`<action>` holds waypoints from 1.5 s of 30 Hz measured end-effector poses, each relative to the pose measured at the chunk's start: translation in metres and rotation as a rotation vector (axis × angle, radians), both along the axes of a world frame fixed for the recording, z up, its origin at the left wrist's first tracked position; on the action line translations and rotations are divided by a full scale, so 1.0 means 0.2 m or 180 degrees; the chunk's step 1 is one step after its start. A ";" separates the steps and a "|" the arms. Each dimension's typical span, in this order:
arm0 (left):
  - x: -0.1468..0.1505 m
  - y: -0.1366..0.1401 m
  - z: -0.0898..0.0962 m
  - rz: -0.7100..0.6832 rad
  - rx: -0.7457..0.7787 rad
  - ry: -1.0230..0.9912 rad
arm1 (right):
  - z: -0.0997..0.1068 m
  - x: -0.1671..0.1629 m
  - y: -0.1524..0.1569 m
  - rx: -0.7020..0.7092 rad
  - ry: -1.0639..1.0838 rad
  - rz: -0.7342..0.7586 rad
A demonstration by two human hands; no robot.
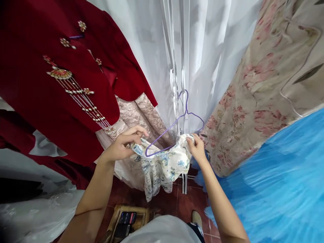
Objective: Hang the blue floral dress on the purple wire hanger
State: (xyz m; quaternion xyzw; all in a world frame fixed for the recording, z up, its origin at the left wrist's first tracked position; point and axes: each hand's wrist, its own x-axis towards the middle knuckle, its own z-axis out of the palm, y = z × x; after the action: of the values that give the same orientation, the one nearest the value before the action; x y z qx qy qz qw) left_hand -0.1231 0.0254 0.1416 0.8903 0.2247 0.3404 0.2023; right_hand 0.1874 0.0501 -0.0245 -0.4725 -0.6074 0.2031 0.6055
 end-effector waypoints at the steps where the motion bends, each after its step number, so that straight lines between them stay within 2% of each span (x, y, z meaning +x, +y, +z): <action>1: -0.01 0.01 -0.01 -0.0060 0.0112 -0.0146 | -0.01 -0.01 -0.01 0.0012 -0.0007 -0.0057; 5: -0.06 0.05 -0.07 -0.0032 0.0505 -0.0771 | -0.02 -0.04 -0.03 0.0016 -0.0186 -0.0086; 8: -0.08 0.05 -0.07 -0.0088 0.0643 -0.0777 | -0.02 -0.05 -0.04 -0.0033 -0.0276 -0.0118; 11: -0.08 0.03 -0.06 0.0074 0.0825 -0.0828 | -0.03 -0.06 -0.05 -0.0090 -0.0249 -0.0183; 15: -0.09 -0.01 -0.11 0.0256 0.1173 -0.0997 | -0.04 -0.06 -0.06 -0.0053 -0.0179 -0.0150; 18: -0.11 -0.05 -0.17 0.0594 0.1563 -0.1118 | -0.03 -0.07 -0.09 -0.0034 -0.0119 -0.0088; 21: -0.13 -0.04 -0.17 0.1209 0.1873 -0.1098 | -0.03 -0.06 -0.12 -0.0100 -0.0153 0.0129; 24: -0.14 0.05 -0.14 0.1617 0.1682 -0.0893 | -0.02 -0.05 -0.16 -0.0148 -0.0196 0.0305; 29: -0.10 0.21 -0.10 0.1469 0.1180 -0.0528 | 0.00 0.00 -0.19 -0.0153 -0.0192 0.0513; 32: -0.02 0.19 -0.03 0.1355 0.1085 -0.0162 | 0.03 0.02 -0.20 -0.0144 -0.0201 0.0631; 38: 0.19 0.13 0.12 0.1597 0.0873 0.0911 | 0.07 0.00 -0.23 -0.0071 -0.0213 0.1077; 41: 0.32 0.16 0.10 0.1742 0.1013 0.1136 | 0.07 -0.03 -0.24 -0.0007 -0.0180 0.1105; 45: 0.43 0.23 0.02 0.1856 0.1082 0.1093 | 0.06 0.00 -0.26 0.0071 -0.0255 0.1126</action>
State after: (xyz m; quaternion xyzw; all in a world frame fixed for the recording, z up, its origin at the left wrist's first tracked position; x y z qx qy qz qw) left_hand -0.0365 0.0724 0.1459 0.8540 0.4396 0.2619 -0.0943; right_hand 0.1868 -0.0025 -0.0125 -0.3591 -0.7069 0.2807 0.5409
